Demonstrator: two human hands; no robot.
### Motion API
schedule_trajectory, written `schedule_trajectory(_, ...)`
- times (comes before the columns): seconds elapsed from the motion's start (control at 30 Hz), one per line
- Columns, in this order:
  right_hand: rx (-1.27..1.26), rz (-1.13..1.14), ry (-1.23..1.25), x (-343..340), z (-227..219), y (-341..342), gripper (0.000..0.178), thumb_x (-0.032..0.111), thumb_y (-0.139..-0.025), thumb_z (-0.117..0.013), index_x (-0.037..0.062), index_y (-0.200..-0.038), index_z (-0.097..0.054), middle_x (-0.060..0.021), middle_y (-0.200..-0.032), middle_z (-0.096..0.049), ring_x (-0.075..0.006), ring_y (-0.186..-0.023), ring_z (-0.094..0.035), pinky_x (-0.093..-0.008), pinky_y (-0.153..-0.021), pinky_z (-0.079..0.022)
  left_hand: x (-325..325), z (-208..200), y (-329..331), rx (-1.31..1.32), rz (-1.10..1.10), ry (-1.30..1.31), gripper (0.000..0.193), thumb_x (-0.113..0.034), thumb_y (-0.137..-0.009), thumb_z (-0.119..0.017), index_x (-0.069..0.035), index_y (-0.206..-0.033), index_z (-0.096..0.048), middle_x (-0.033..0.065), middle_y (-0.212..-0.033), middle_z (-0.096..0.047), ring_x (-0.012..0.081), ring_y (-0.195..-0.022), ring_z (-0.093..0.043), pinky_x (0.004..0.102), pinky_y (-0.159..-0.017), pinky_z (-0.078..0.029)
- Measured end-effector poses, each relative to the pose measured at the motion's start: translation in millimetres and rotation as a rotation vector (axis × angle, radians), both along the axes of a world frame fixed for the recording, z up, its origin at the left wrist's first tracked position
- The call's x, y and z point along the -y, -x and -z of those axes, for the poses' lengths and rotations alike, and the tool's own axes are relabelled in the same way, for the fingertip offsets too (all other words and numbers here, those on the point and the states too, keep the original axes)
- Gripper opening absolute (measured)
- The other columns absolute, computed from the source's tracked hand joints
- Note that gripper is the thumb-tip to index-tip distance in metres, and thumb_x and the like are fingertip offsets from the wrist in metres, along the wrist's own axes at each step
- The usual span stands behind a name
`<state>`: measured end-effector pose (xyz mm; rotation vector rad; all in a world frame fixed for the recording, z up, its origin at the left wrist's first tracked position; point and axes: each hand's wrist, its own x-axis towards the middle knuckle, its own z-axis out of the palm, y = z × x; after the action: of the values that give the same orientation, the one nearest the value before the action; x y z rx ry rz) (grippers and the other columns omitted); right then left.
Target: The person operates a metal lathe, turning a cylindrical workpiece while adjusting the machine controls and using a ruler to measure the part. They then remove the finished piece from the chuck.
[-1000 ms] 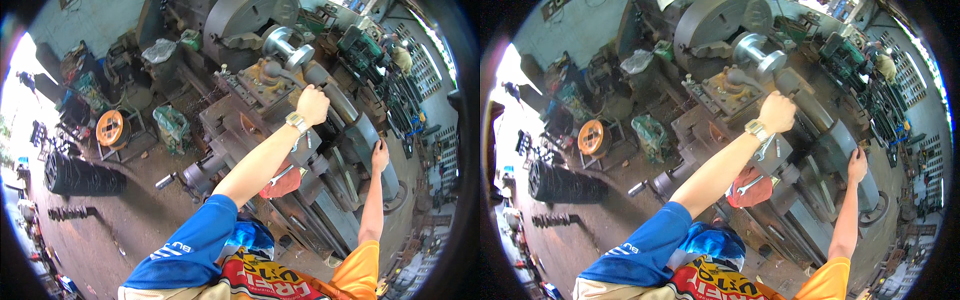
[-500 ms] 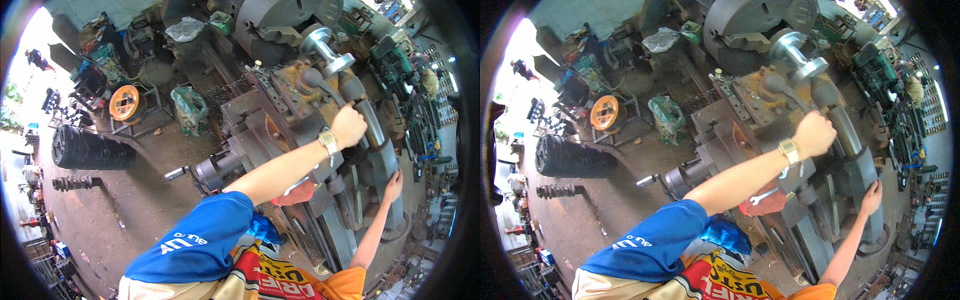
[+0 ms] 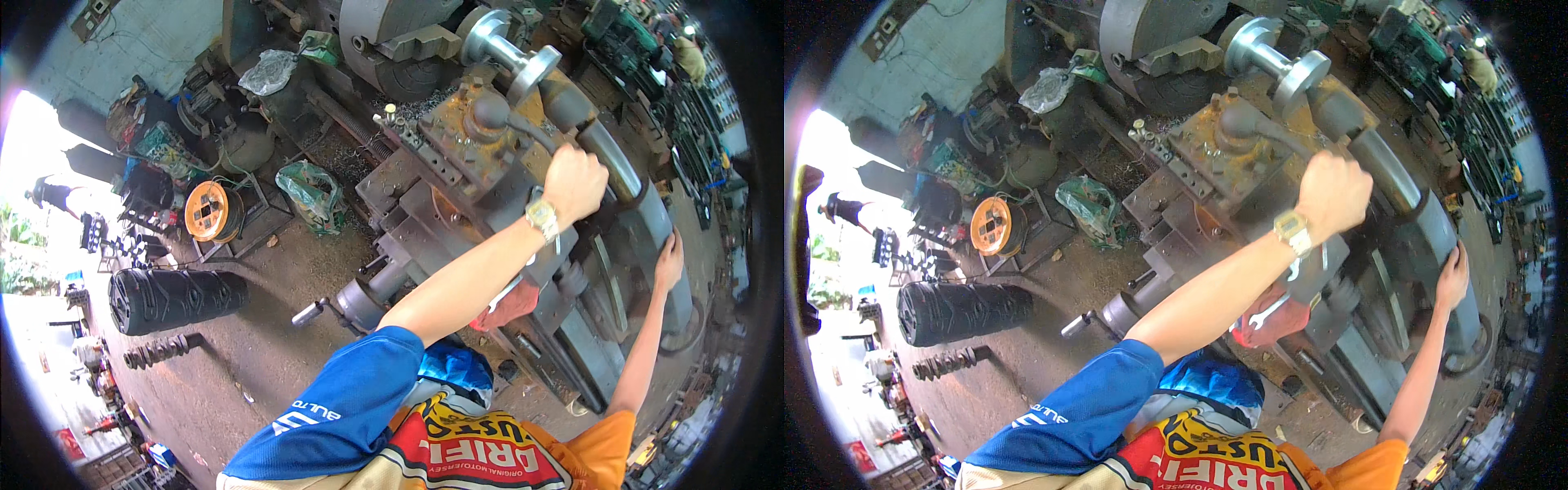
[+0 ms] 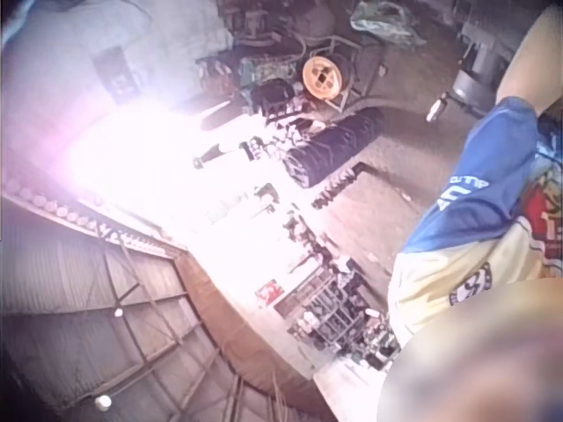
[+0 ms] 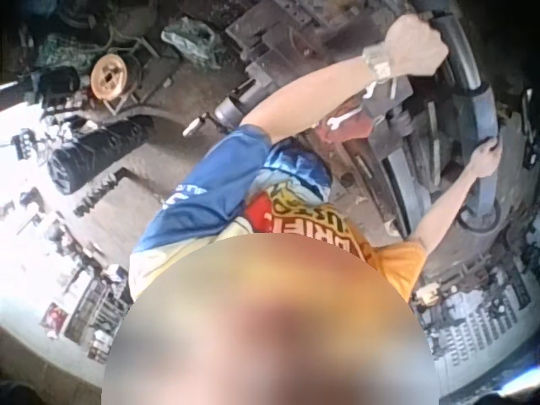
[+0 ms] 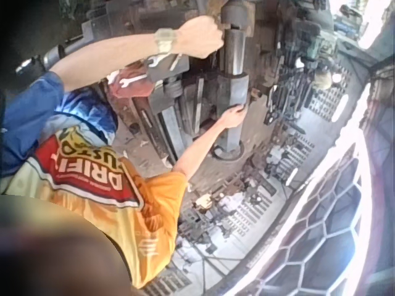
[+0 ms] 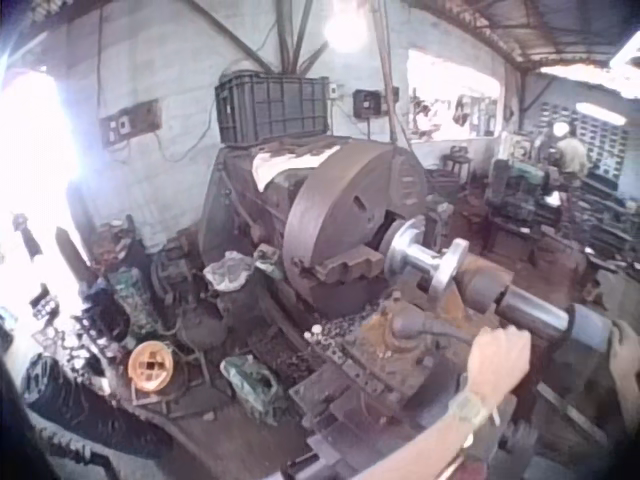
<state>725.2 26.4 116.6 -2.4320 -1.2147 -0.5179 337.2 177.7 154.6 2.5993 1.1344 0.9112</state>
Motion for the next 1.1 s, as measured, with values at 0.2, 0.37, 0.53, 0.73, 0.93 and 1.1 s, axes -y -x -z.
schedule_trajectory(0.2, -0.084, -0.039, -0.008, -6, 5, -29, 0.049, 0.041, -0.104, -0.044, 0.0093, -0.137, -0.06, -0.0204, -0.134, -0.063, -0.0396, -0.126, -0.057, -0.0444, -0.107, -0.043, 3, -14, 13, -0.165, 0.065, -0.021, 0.016, -0.019, -0.078, -0.065, -0.011, -0.078, -0.079, 0.0137, -0.083, -0.076, 0.0268, -0.08, -0.074, 0.0391, -0.071, -0.055)
schedule_trajectory(0.37, -0.185, -0.148, 0.025, -7, 3, -46, 0.05, 0.041, -0.102, -0.047, 0.0064, -0.136, -0.059, -0.0219, -0.137, -0.06, -0.0397, -0.128, -0.054, -0.0436, -0.107, -0.042, 2, -17, 24, -0.229, 0.103, -0.111, 0.021, -0.024, -0.078, -0.065, -0.006, -0.079, -0.077, 0.0168, -0.081, -0.074, 0.0326, -0.083, -0.073, 0.0435, -0.075, -0.056)
schedule_trajectory(0.53, 0.217, -0.013, 0.361, -16, -5, -28, 0.035, 0.034, -0.102, -0.046, 0.0227, -0.132, -0.06, -0.0099, -0.14, -0.056, -0.0389, -0.126, -0.055, -0.0485, -0.104, -0.046, -12, -26, 34, -0.309, 0.203, 0.036, 0.037, -0.041, -0.082, -0.068, -0.01, -0.099, -0.077, 0.0207, -0.095, -0.073, 0.0383, -0.092, -0.071, 0.0482, -0.083, -0.057)
schedule_trajectory(0.73, 0.117, 0.139, 0.347, -33, -9, 5, 0.048, 0.044, -0.101, -0.037, 0.0173, -0.133, -0.06, -0.0142, -0.14, -0.056, -0.0386, -0.131, -0.051, -0.0637, -0.11, -0.034, -18, -46, 14, -0.564, 0.102, 0.022, 0.041, -0.041, -0.081, -0.068, -0.003, -0.092, -0.077, 0.0217, -0.099, -0.074, 0.0379, -0.091, -0.073, 0.0461, -0.079, -0.059)
schedule_trajectory(0.93, 0.044, 0.153, 0.097, -29, -6, 12, 0.054, 0.051, -0.099, -0.038, 0.0167, -0.129, -0.066, -0.0145, -0.133, -0.065, -0.0355, -0.125, -0.059, -0.0591, -0.112, -0.034, -16, -42, 2, -0.653, 0.07, -0.028, 0.03, -0.026, -0.077, -0.062, -0.007, -0.093, -0.079, 0.0193, -0.104, -0.075, 0.0341, -0.096, -0.074, 0.043, -0.081, -0.059)
schedule_trajectory(1.1, 0.077, 0.115, 0.044, -26, 0, 12, 0.071, 0.066, -0.099, -0.034, 0.0114, -0.131, -0.065, -0.0165, -0.133, -0.065, -0.0358, -0.128, -0.057, -0.057, -0.115, -0.032, -15, -26, 8, -0.503, 0.064, -0.14, 0.032, -0.027, -0.08, -0.058, -0.001, -0.091, -0.074, 0.0253, -0.099, -0.073, 0.0403, -0.091, -0.072, 0.0492, -0.081, -0.057)
